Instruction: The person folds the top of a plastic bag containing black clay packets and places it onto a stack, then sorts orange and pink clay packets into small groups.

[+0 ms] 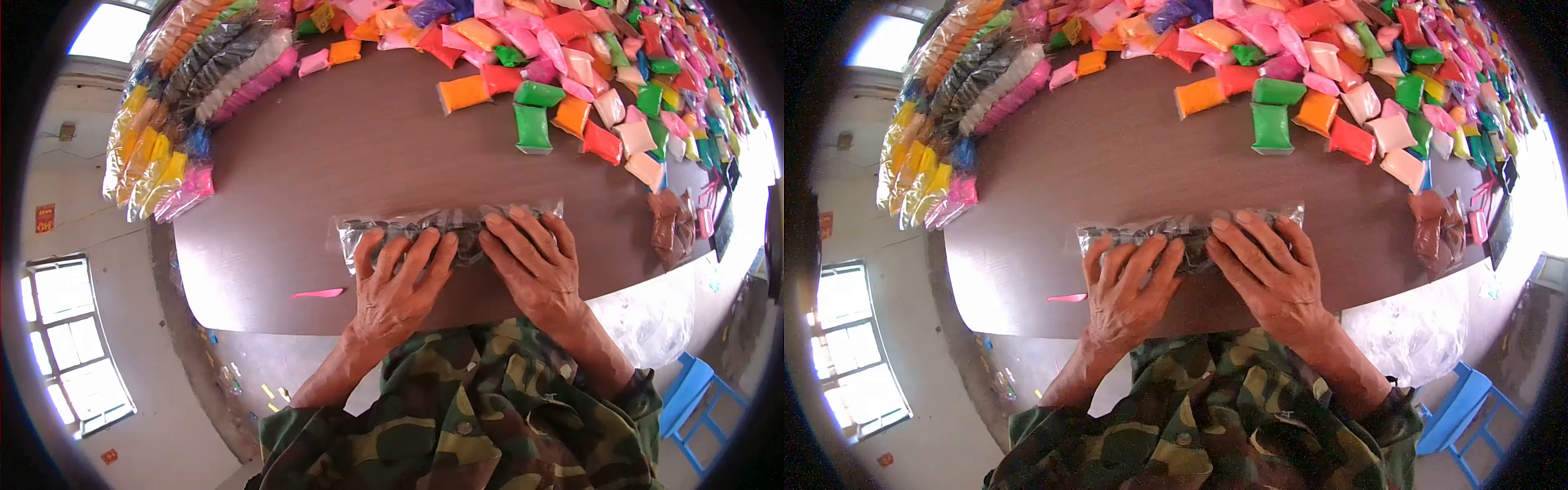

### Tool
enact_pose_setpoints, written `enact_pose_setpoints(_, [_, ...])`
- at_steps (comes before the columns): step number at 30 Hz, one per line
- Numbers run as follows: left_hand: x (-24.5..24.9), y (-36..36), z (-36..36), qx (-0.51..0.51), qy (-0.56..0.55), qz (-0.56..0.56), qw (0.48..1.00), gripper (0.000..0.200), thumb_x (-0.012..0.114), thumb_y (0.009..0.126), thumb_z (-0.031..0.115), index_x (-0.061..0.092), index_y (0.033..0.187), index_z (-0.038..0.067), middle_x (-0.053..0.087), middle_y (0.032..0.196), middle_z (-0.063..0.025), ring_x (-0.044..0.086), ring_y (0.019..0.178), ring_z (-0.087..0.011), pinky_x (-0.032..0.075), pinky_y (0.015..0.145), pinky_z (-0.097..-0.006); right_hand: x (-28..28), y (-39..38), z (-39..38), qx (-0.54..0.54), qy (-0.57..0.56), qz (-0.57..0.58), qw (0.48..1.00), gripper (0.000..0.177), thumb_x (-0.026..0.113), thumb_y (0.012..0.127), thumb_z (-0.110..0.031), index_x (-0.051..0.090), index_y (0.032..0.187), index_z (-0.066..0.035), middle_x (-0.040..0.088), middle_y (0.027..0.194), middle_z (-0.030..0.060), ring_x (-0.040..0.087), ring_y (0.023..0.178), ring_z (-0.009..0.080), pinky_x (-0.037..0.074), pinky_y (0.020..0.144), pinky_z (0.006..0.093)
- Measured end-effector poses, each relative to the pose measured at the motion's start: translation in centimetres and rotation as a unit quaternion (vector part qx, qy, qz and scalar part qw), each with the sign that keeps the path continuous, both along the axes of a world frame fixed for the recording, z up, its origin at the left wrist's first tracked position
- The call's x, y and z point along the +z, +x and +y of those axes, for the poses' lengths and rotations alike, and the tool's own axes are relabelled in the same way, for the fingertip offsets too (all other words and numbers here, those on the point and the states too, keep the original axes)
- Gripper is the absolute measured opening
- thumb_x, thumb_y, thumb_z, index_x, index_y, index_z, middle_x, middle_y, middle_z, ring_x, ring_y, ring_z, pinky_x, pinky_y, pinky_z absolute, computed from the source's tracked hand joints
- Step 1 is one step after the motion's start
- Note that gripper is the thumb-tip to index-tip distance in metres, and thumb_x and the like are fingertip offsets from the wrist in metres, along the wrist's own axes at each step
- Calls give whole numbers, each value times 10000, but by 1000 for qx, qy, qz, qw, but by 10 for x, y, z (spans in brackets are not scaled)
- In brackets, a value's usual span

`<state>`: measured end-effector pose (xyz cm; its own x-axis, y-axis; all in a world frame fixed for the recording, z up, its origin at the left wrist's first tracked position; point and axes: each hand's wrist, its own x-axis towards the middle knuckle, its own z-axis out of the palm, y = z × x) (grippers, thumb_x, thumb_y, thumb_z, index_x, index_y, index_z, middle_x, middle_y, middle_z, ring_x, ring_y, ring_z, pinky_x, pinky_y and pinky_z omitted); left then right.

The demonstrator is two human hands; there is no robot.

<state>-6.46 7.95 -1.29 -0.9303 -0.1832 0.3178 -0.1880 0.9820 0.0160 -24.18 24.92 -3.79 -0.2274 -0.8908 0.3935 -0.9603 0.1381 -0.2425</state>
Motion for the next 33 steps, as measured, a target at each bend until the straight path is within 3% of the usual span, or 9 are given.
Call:
enact_pose_setpoints(4, [-12,18,-9,-6,41,32,999,601,865,767,151,687,1331,44,597,1456,-98,589,1203,-280,498,1045,-441,-4,2,-2,-8,-25,2,1000,370,673,914,-129,755,1273,-155,623,1475,-10,523,1418,210,376,1175,454])
enact_pose_setpoints(7, [-12,30,-16,51,57,31,997,524,846,796,144,706,1284,16,600,1448,-129,630,1091,-278,538,960,-417,-4,3,-2,-11,-35,0,999,363,687,911,-122,759,1265,-154,639,1455,-9,542,1401,217,385,1168,454])
enact_pose_setpoints(8, [-19,38,-19,51,81,26,995,665,889,739,93,653,1354,1,578,1485,-158,600,1255,-350,523,1036,-456,-6,3,-3,-11,-40,1,999,362,693,908,-120,760,1262,-153,641,1451,-8,545,1398,218,387,1167,454])
enact_pose_setpoints(15, [-27,58,-25,130,97,35,986,660,871,784,102,615,1385,10,597,1447,-184,598,1281,-386,522,1061,-482,-9,5,-4,-19,-64,-11,998,350,719,897,-95,766,1239,-151,653,1426,-3,564,1383,220,392,1169,451])
enact_pose_setpoints(21, [-19,58,-24,158,130,37,978,614,853,827,171,616,1351,-44,620,1399,-228,599,1287,-413,514,1069,-490,-12,1,0,-14,-135,-81,987,474,871,743,-45,748,1200,-62,646,1409,61,600,1342,252,479,1116,466])
enact_pose_setpoints(22, [-17,58,-25,163,131,33,977,610,851,831,183,619,1346,-46,625,1390,-233,600,1286,-417,514,1069,-490,-11,-1,1,-4,-146,-84,986,559,917,665,-17,730,1192,-22,640,1373,88,601,1323,291,511,1086,472])
enact_pose_setpoints(25, [-13,60,-26,164,124,27,978,593,846,842,213,633,1327,-53,640,1367,-236,609,1277,-416,516,1066,-486,-8,4,3,-36,-149,-134,979,548,911,673,-17,721,1187,-22,637,1323,102,606,1285,319,521,1066,473])
enact_pose_setpoints(31, [-3,58,-26,179,208,59,960,510,831,861,237,680,1254,-51,661,1336,-221,628,1237,-405,526,1041,-466,-5,2,8,-29,-146,-114,982,560,912,663,-31,712,1186,-27,627,1280,111,608,1252,335,512,1050,502])
enact_pose_setpoints(33, [1,60,-31,190,172,59,965,493,827,871,265,694,1234,-40,672,1323,-207,635,1225,-393,521,1035,-471,-4,2,10,-41,-140,-103,984,565,909,658,-38,716,1189,-40,625,1270,99,604,1247,329,508,1049,503])
